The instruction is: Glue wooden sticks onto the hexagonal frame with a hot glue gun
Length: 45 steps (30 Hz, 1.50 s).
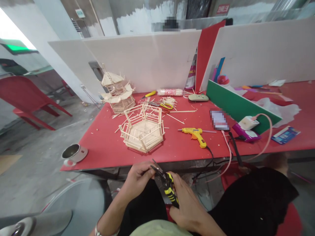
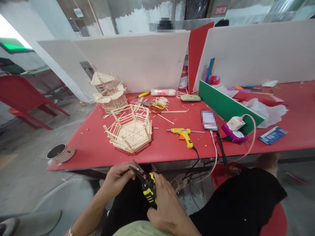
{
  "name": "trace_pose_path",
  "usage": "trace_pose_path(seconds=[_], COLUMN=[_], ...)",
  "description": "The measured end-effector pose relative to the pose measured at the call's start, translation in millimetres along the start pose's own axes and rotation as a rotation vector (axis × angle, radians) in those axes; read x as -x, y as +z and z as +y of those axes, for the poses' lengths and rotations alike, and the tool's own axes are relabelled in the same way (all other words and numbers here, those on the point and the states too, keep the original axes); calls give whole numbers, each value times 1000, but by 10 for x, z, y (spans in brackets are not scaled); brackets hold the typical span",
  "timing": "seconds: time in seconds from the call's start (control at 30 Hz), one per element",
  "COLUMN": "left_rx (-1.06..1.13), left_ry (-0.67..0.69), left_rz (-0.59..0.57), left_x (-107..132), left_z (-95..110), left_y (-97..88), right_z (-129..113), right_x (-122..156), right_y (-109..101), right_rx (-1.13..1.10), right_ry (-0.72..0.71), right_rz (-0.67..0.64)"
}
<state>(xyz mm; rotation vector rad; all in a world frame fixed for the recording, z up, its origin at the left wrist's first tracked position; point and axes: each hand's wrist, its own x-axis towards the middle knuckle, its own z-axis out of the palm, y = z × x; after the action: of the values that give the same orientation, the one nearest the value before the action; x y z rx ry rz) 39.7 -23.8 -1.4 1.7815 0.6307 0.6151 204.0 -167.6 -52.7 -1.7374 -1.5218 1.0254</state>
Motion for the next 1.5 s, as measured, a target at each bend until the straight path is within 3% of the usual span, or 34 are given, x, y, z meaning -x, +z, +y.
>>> trace_pose_path(seconds=[0.23,0.43,0.57,0.67,0.77,0.87,0.93,1.0,1.1,1.2,1.23,1.33,1.37,1.43,1.5], left_rx=[-19,-110,-26,72,260,416,456,445,423,554,600,595,562,470,371], left_ry=[-17,-9,-69,-120,-157,-148,-120,-69,23,35,26,24,28,43,66], left_rz=[-20,48,132,201,219,248,320,436,666,836,844,758,728,713,745], left_x=[17,9,15,-22,-94,-154,-167,-164,-153,-168,-180,-211,-216,-213,-201], left_z=[24,45,-17,-62,-14,106,174,216,250,275,277,237,207,132,59], left_y=[-5,-20,1,34,79,110,101,65,-3,-8,11,102,130,165,164], right_z=[-86,-90,-119,-130,-110,-36,13,30,-18,-145,-210,-474,-572,-750,-879], right_x=[-3,-16,-91,-366,-870,-1466,-1802,-2013,-1992,-1559,-1363,-871,-789,-771,-887], right_y=[-52,3,-82,-567,-1355,-2026,-2255,-2324,-2222,-1870,-1687,-1018,-802,-462,-284], right_rx=[12,52,-54,-88,156,402,406,394,362,222,144,-352,-480,-692,-833], right_ry=[-23,37,13,-2,133,313,301,256,149,42,22,6,10,23,19], right_rz=[13,17,120,390,620,606,564,542,581,604,557,139,122,237,335])
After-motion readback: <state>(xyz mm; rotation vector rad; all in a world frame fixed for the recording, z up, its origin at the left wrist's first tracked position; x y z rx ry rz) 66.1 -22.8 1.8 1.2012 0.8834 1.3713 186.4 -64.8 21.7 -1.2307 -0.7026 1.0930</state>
